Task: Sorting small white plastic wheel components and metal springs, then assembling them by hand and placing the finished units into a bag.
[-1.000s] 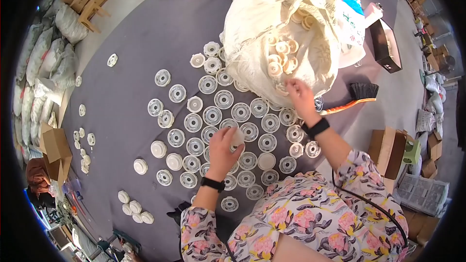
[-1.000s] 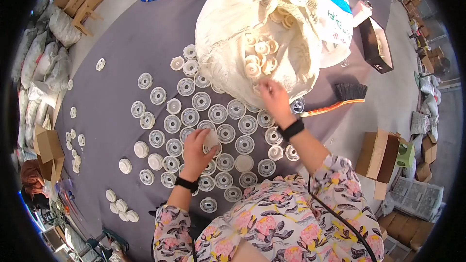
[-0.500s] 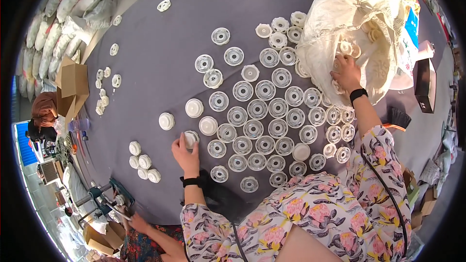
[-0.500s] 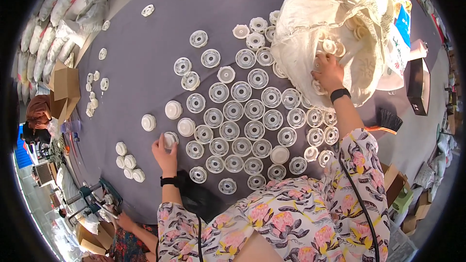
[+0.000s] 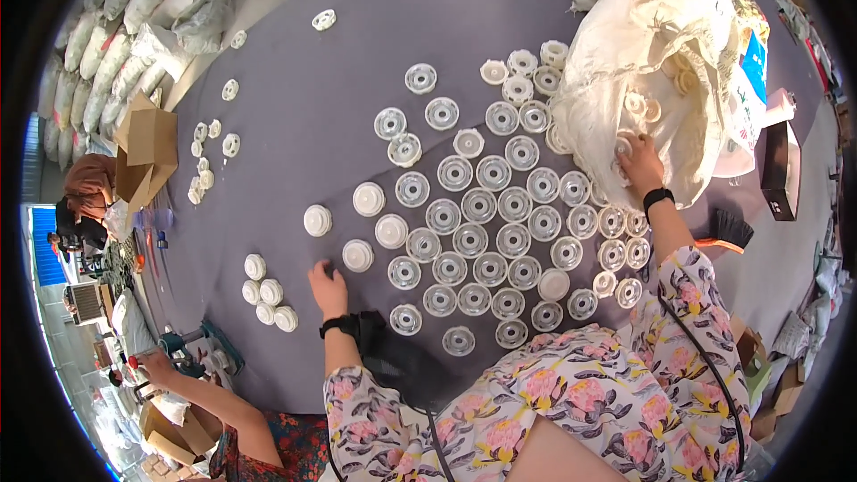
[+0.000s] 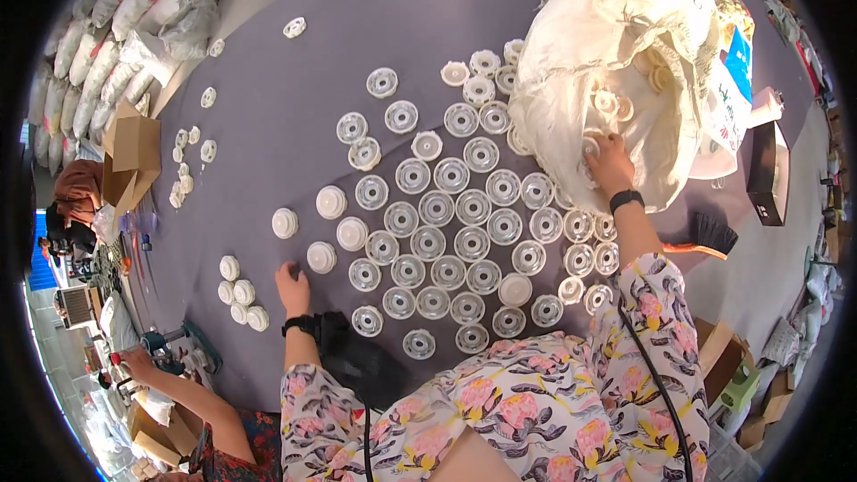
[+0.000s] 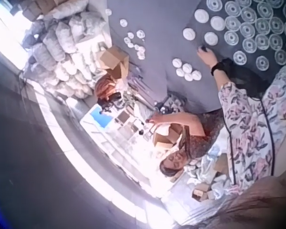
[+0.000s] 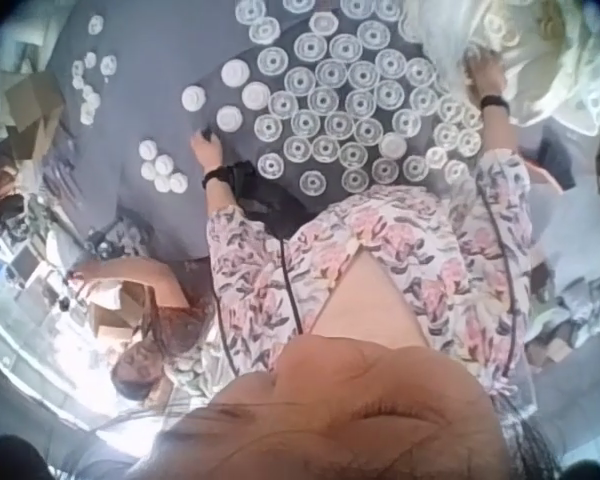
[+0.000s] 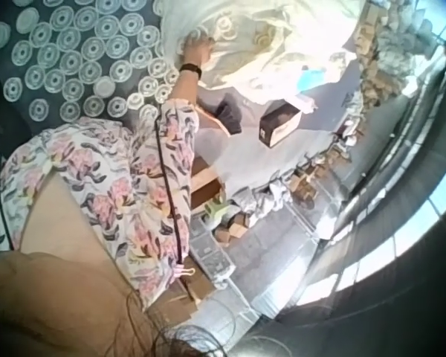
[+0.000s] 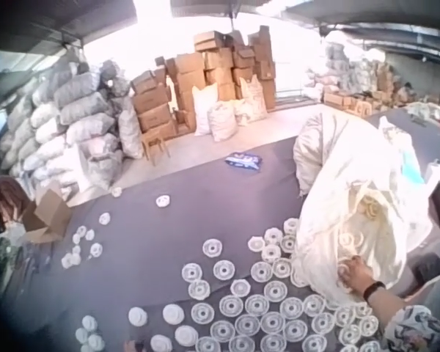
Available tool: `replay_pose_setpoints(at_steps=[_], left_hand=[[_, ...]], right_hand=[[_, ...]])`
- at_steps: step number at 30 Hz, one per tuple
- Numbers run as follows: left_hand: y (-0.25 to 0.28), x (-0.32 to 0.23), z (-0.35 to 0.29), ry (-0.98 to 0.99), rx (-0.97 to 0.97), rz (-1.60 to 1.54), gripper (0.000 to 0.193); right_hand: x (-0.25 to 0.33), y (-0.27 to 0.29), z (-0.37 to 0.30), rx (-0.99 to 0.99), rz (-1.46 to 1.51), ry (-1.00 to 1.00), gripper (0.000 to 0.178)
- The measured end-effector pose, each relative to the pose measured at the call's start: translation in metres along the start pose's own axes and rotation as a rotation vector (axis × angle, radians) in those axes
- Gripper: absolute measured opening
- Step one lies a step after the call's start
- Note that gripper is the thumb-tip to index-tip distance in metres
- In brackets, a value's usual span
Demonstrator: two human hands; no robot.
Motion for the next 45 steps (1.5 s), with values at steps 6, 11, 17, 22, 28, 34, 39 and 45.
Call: replay_pose_setpoints(at_steps=[6, 11, 17, 22, 28, 34, 39, 45], left_hand=[[-0.005, -0.061, -0.015, 0.612, 0.148, -0.88, 0.027], [-0.039, -0.138, -0.01, 0.485, 0.584, -1.045, 0.026], [-0.008, 0.083, -0.015, 0.931, -0.105, -1.404, 0.032], [0.029, 0.141, -0.05, 1.154, -0.485, -1.433, 0.037], [0.018, -0.125, -0.037, 0.345, 0.338, -1.289, 0.029], [0.002, -0.266, -0.087, -0.182, 0.757, -1.21, 0.05], [-0.021, -0.237, -0.092, -0.008, 0.965, -1.163, 0.047], [-0.028, -0.24, -0.07, 0.167, 1.041, -1.345, 0.034]], right_hand=[[0.006, 0.007, -0.001, -0.019, -0.013, 0.06, 0.044], [-0.02, -0.019, 0.005, 0.056, 0.365, -0.091, 0.053], [-0.053, 0.004, -0.019, -0.075, 1.137, -0.326, 0.055], [-0.048, 0.017, -0.053, -0.197, 1.433, -0.428, 0.053], [0.078, 0.0, -0.11, 0.368, 1.795, 0.039, 0.046], [0.234, -0.04, -0.231, 1.181, 1.684, -0.094, 0.052], [0.235, -0.088, -0.243, 1.345, 1.684, -0.206, 0.051], [0.246, -0.107, -0.248, 1.58, 1.656, -0.402, 0.051]])
Point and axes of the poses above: each hand's wrist, its own z-axis towards the middle knuckle, its own y-axis out of the back of the hand, x = y × z, the point moved 8 cm from there along z, towards the middle knuckle, and after that the axes turned 1 degree about y, right-handed, at the moved point
